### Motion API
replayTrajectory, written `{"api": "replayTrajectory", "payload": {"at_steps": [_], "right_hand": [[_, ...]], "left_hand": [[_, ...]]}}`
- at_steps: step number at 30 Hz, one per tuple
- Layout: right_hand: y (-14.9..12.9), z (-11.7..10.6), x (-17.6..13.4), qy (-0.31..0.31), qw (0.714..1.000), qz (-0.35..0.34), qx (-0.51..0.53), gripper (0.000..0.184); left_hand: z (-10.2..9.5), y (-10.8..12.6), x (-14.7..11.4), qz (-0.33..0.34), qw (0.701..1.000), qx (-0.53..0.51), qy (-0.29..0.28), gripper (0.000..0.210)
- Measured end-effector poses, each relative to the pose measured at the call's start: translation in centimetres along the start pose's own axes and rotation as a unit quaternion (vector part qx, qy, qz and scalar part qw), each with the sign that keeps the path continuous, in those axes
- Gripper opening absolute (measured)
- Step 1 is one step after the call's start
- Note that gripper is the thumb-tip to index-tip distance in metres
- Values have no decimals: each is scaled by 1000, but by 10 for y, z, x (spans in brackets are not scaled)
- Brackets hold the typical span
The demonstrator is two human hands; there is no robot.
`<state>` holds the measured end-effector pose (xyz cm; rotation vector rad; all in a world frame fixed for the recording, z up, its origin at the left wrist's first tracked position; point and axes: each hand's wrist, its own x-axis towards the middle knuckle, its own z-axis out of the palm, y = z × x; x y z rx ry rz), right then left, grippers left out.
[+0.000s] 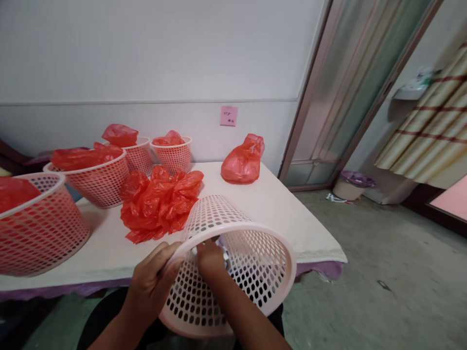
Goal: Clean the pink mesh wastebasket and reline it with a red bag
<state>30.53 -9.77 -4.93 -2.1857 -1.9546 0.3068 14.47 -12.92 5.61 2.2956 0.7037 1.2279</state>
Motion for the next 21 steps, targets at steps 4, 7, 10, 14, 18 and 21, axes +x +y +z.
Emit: {"api": "replayTrajectory", "payload": {"at_steps": [4,7,10,14,18,21], "right_hand": [[18,-4,12,4,999,23,-27,37],[33,-18,12,8,998,41,-45,41],[25,-27,-11,-17,999,-11,-43,36],[2,-28,-68,-33,994,-96,-27,29],[5,-20,-114,45,977,-186,-90,17],[15,-20,-126,172,953,-206,-137,35]], "left_hand": [[-3,-2,0,6,1000,18,-11,32],[-1,-3,0,10,999,26,-15,31],[0,-6,5,10,999,30,8,28],[-7,-17,18,-9,999,34,41,25],[-14,-23,32,-86,995,-2,41,27],[-16,-20,43,-111,992,-52,18,30]]}}
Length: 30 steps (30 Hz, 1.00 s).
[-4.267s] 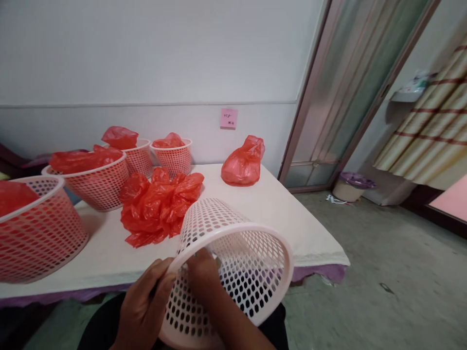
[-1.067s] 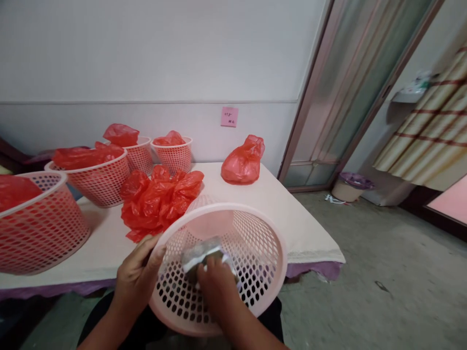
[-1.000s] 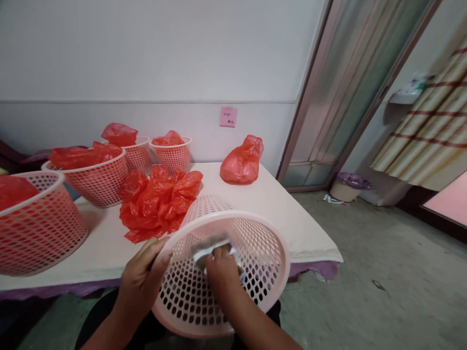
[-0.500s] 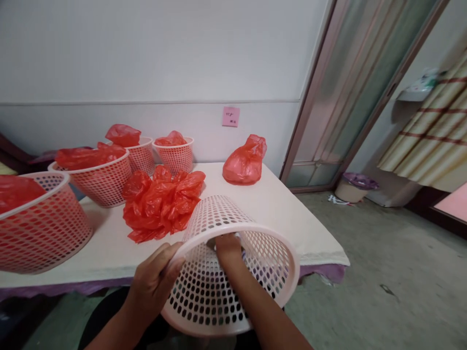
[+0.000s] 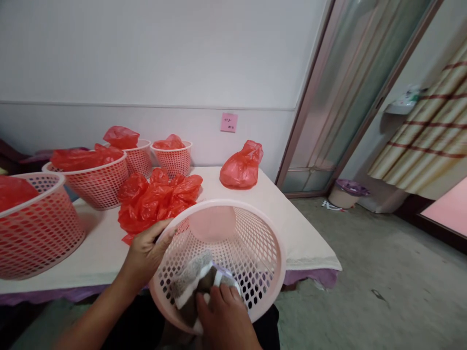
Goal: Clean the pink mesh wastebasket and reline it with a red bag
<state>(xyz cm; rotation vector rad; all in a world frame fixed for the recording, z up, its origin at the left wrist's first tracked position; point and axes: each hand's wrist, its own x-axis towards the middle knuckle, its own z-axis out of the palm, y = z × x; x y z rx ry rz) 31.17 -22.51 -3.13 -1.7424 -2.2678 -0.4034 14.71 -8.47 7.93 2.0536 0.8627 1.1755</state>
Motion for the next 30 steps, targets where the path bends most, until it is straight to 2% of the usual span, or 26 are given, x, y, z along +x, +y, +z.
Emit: {"api": "replayTrajectory", "payload": {"at_steps": [2,5,10,13,15,18,21,23,26,28,30], "right_hand": [[3,-4,-2,39,999,0,1,42],[1,-6,1,51,999,-16,6,44],[-16,8,6,76,996,-42,-25,39],[-25,3,17,71,996,-38,46,45],[-30,-10,30,86,988,16,130,51],[-36,-31,49,124,952,107,257,49],[-42,-36,55,135,940,100,295,55],[-43,-32,51,87,951,67,288,57],[-35,-20,40,-52,974,22,222,42],[-23,-12,33,-125,985,28,120,35],[-7,-5,31,-169,983,63,32,32]], "left_hand": [[0,4,8,-6,1000,-15,-13,31],[0,10,21,-9,999,-32,-19,31],[-1,18,30,7,999,-26,-29,28],[1,18,16,-5,1000,22,14,28],[6,16,-2,-44,999,17,25,29],[16,12,-33,-109,992,-41,42,35],[21,5,-51,-103,990,-41,86,32],[19,0,-54,-81,992,-18,92,29],[13,-9,-49,-65,993,-2,99,28],[11,-12,-45,-55,993,1,105,28],[12,-12,-43,-32,995,5,93,28]]}}
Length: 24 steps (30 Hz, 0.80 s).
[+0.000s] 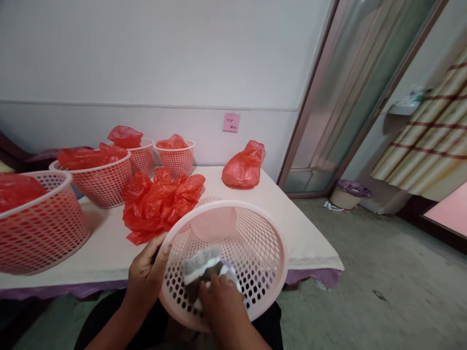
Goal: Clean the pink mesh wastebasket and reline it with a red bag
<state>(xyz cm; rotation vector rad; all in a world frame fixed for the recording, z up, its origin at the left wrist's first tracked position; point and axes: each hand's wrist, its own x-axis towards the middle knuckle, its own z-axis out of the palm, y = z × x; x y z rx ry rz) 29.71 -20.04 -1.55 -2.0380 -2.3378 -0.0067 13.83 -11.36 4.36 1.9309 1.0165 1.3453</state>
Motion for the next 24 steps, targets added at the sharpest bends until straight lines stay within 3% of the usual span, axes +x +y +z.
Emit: {"api": "replayTrajectory", "payload": {"at_steps": [8,13,16,19,22,24], "right_hand": [[55,10,51,31,990,137,-24,33],[69,16,83,42,981,187,13,30],[57,15,80,5,988,141,66,27],[33,8,54,-19,989,68,133,30],[9,1,16,21,976,-25,216,32],[-2,2,-7,66,975,-70,199,30]], "left_hand": [[5,29,1,107,990,13,-91,23],[5,31,8,130,986,35,-98,27],[5,27,15,156,983,56,-81,25],[4,25,25,157,983,66,-63,25],[3,26,36,129,988,57,-54,25],[3,28,41,101,992,44,-57,26]]}}
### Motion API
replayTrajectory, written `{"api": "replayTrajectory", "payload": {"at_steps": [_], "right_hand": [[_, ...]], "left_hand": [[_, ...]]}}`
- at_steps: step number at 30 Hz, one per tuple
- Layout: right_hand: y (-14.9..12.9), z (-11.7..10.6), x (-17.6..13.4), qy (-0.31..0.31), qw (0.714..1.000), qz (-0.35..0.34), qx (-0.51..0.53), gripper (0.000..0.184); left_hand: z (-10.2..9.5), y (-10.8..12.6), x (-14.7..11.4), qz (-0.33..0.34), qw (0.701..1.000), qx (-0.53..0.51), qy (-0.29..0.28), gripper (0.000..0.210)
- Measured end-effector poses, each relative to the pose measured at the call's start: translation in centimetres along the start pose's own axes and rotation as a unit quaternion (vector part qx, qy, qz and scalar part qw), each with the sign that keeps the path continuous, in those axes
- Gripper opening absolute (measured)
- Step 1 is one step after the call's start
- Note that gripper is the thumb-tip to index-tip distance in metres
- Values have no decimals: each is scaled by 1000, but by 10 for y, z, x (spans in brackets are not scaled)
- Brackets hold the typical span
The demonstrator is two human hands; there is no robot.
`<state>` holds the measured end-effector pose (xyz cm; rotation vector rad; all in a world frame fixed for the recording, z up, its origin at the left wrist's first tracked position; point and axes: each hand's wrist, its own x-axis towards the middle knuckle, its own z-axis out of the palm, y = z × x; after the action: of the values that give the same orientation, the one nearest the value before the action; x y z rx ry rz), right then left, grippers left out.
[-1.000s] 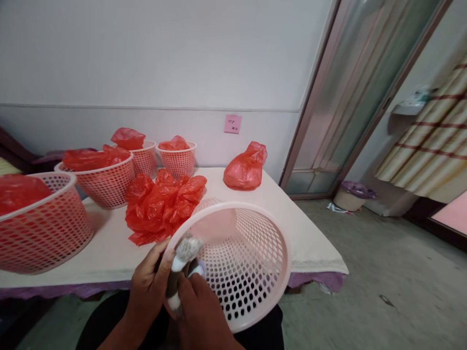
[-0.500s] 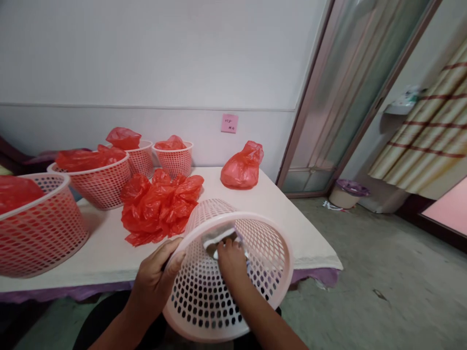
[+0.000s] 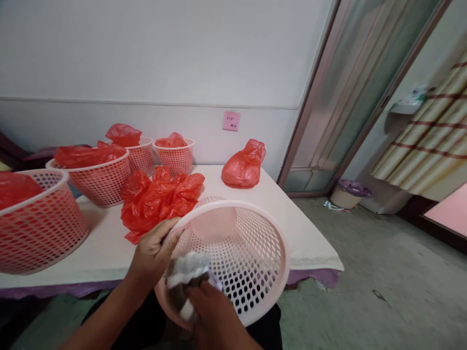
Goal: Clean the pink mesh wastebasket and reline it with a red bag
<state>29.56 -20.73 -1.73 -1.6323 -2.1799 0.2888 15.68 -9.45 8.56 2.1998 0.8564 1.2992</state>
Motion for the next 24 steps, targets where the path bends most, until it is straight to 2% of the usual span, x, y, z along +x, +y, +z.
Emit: {"api": "replayTrajectory", "payload": {"at_steps": [4,6,9,12,15,17,19,21,24], "right_hand": [[-5,14,-24,44,994,-20,-101,45],[-2,22,-26,71,986,-25,-151,52],[-2,30,-20,95,977,-37,-188,53],[-13,26,-8,135,981,-42,-132,55],[-30,9,8,234,972,-4,-30,56],[-39,-4,17,273,962,9,23,53],[-43,-10,21,248,967,2,64,50],[-41,-6,17,174,982,0,69,44],[-22,8,3,86,995,-16,-56,34]], "left_hand": [[2,3,9,-38,998,-46,-16,27],[3,5,13,-47,996,-67,-23,27],[4,7,11,-65,996,-58,-20,28],[6,7,-4,-112,992,-50,-11,28],[12,6,-31,-168,982,-90,-1,32],[15,3,-46,-179,978,-103,18,34],[16,-2,-53,-170,980,-94,40,33],[13,-9,-53,-151,984,-74,51,31],[5,-19,-43,-119,990,-45,65,29]]}}
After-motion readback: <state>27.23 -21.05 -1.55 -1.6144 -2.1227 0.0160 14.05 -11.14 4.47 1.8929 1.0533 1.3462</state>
